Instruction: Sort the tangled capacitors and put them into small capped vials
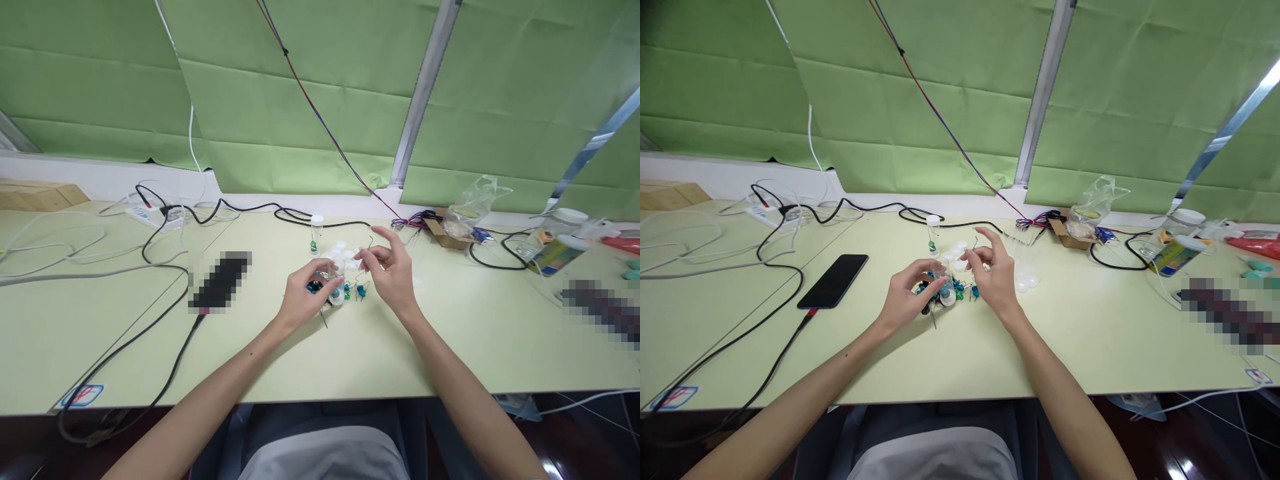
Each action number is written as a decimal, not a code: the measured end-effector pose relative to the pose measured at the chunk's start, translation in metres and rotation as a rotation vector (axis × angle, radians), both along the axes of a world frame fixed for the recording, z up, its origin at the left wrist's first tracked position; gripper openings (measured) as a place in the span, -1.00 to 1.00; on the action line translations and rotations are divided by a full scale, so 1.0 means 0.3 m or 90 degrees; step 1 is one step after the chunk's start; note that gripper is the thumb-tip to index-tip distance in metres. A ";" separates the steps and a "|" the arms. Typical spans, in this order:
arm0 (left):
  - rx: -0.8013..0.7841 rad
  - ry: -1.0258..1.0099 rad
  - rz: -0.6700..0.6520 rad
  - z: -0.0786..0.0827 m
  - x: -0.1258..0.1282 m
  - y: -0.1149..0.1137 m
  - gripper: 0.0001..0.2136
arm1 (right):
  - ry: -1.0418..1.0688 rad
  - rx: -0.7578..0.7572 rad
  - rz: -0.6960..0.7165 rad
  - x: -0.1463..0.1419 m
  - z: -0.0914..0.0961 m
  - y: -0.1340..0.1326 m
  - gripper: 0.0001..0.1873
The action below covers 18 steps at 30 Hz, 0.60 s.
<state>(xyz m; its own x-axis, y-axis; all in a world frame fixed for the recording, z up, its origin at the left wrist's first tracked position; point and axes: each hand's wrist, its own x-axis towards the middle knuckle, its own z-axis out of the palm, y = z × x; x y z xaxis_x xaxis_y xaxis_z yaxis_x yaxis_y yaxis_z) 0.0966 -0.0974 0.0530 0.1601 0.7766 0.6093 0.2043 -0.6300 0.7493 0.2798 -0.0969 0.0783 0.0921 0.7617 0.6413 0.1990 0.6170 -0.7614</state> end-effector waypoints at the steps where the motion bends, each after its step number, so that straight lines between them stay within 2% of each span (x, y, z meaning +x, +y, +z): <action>1: 0.011 0.017 0.002 0.000 0.000 -0.003 -0.80 | -0.005 -0.022 0.020 -0.001 0.017 -0.014 -0.53; 3: 0.027 0.040 0.008 0.001 -0.001 -0.009 -0.81 | -0.025 -0.036 0.062 -0.006 0.048 -0.039 -0.66; 5: 0.036 0.049 0.012 0.002 -0.003 -0.012 -0.81 | -0.047 -0.034 0.066 -0.015 0.072 -0.057 -0.76; 11: 0.048 0.054 0.006 -0.004 -0.001 -0.014 -0.80 | -0.104 0.020 0.001 -0.047 0.107 -0.062 -0.80; 18: 0.050 0.056 0.002 -0.004 0.002 -0.016 -0.79 | -0.244 0.197 -0.003 -0.054 0.081 -0.016 -0.91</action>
